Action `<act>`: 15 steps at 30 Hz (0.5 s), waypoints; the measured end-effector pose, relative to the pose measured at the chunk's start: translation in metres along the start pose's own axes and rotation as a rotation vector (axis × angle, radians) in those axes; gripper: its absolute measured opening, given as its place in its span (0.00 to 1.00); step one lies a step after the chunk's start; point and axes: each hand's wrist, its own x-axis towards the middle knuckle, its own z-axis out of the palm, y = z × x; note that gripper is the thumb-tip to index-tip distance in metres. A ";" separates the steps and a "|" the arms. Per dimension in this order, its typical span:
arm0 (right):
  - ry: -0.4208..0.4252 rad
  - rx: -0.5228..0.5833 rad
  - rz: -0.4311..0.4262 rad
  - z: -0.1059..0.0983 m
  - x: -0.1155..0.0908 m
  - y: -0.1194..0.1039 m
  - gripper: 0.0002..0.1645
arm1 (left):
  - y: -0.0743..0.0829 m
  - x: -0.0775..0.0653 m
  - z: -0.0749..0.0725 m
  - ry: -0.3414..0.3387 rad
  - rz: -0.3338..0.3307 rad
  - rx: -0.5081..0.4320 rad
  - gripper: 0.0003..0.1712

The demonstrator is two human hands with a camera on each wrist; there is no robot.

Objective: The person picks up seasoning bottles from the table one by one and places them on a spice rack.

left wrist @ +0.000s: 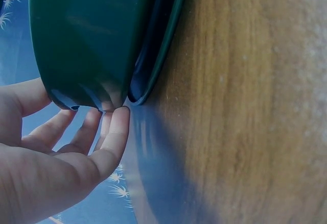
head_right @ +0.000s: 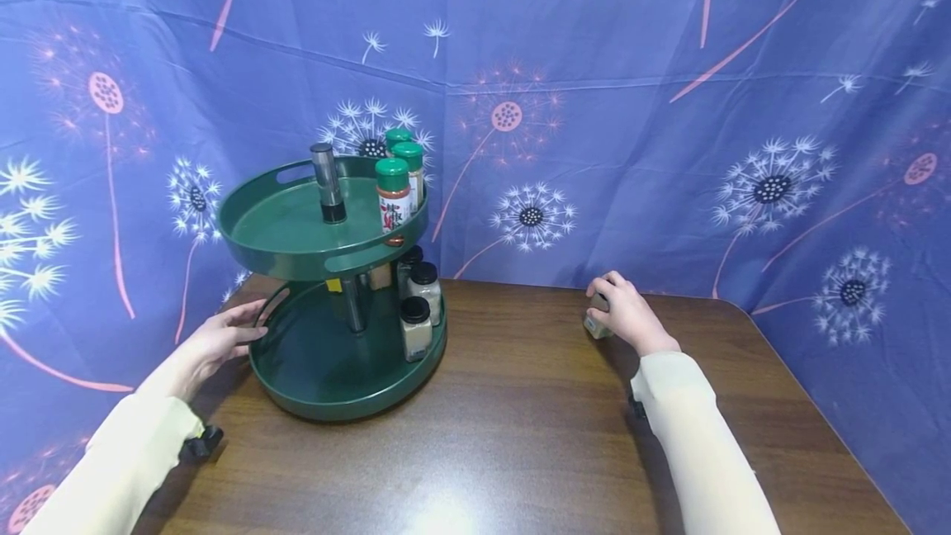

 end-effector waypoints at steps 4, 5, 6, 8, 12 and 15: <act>-0.016 0.009 -0.005 -0.003 -0.001 0.000 0.15 | 0.000 -0.001 0.000 -0.015 -0.001 -0.004 0.39; -0.014 0.009 -0.009 -0.003 -0.001 0.000 0.15 | 0.000 -0.001 0.000 -0.014 -0.004 -0.009 0.39; -0.011 0.010 -0.012 -0.004 -0.001 0.000 0.15 | 0.000 -0.001 0.000 -0.015 -0.005 -0.011 0.39; -0.005 0.019 -0.014 -0.007 -0.001 0.000 0.15 | 0.000 -0.002 0.000 -0.016 -0.004 -0.013 0.39; -0.011 0.038 0.008 -0.013 -0.001 -0.004 0.16 | 0.001 -0.003 0.000 -0.012 -0.003 -0.018 0.39; -0.009 0.039 0.016 -0.018 0.000 -0.008 0.16 | 0.001 -0.003 0.000 -0.009 -0.004 -0.013 0.39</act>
